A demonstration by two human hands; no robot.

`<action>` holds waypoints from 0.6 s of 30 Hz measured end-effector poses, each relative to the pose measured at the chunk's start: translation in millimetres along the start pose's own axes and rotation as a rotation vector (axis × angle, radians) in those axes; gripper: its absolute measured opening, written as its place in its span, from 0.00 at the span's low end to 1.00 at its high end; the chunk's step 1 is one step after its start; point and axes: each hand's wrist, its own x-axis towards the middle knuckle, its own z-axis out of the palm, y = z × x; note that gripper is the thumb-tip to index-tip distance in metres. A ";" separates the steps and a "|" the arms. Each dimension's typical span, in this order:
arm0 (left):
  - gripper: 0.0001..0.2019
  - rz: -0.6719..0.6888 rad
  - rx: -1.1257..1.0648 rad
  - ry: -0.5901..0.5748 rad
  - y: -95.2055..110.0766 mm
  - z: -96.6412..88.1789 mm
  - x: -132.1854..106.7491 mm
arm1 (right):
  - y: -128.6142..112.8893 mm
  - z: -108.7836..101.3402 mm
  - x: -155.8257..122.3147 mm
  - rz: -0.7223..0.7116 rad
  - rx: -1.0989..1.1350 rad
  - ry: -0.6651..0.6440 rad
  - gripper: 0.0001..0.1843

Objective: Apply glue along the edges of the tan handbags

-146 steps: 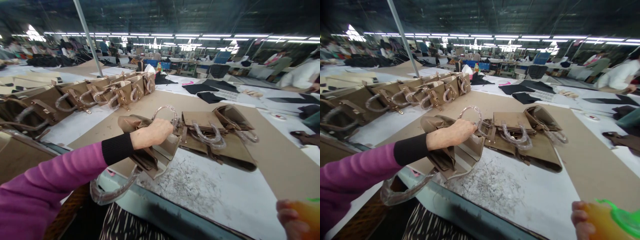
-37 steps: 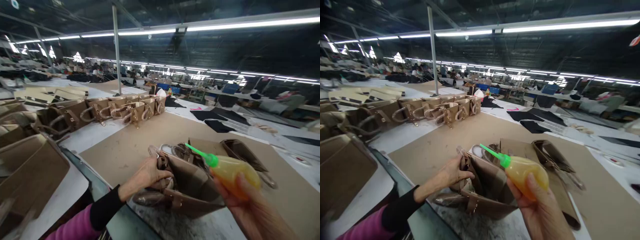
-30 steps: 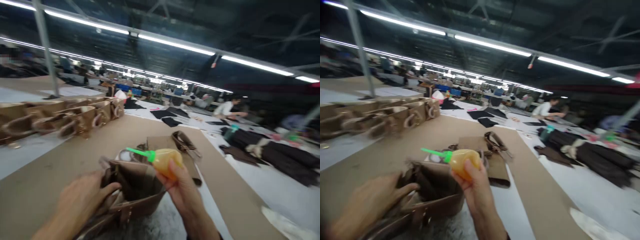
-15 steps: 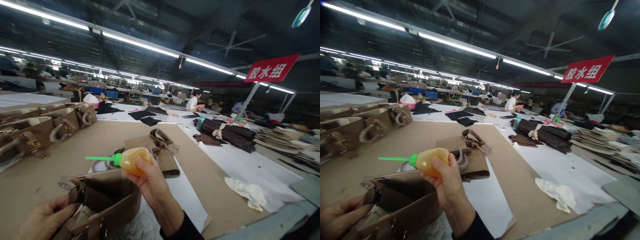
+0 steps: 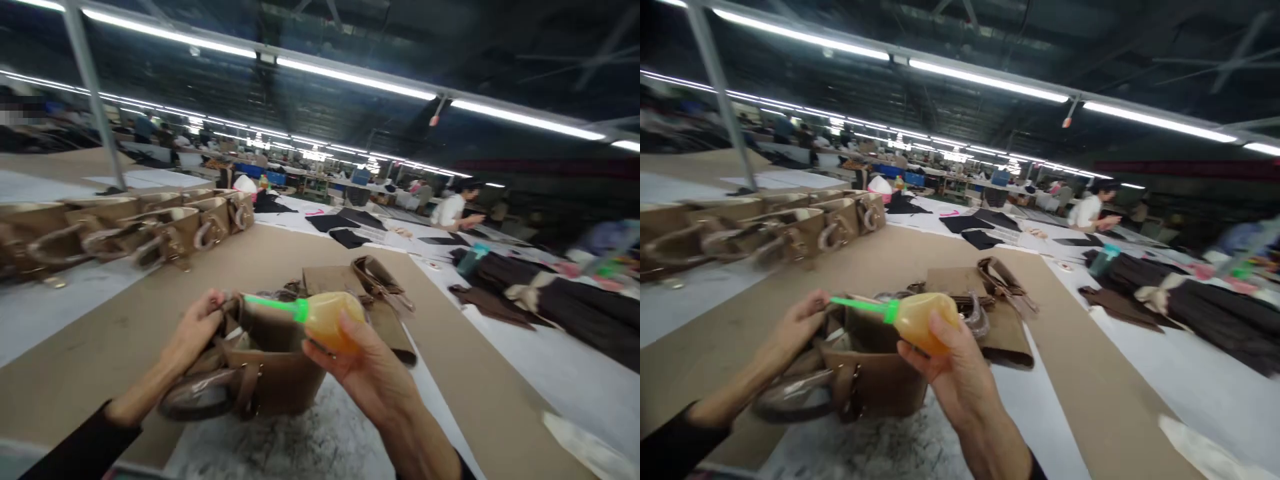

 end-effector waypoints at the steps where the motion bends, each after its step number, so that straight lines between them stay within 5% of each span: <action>1: 0.11 0.023 -0.061 -0.029 -0.7 -2.1 1.3 | 0.2 -0.3 0.1 -0.001 0.037 0.056 0.25; 7: 0.14 0.083 -0.041 -0.050 -3.8 -8.9 -6.5 | -4.4 0.4 25.8 -0.035 0.053 0.148 0.28; 13: 0.28 -0.107 0.447 -0.027 2.4 -2.5 -3.2 | 0.0 5.0 38.4 -0.017 -0.076 0.100 0.26; 18: 0.14 -0.125 0.599 -0.047 3.7 1.1 12.6 | -2.2 5.8 38.6 -0.043 -0.162 0.149 0.34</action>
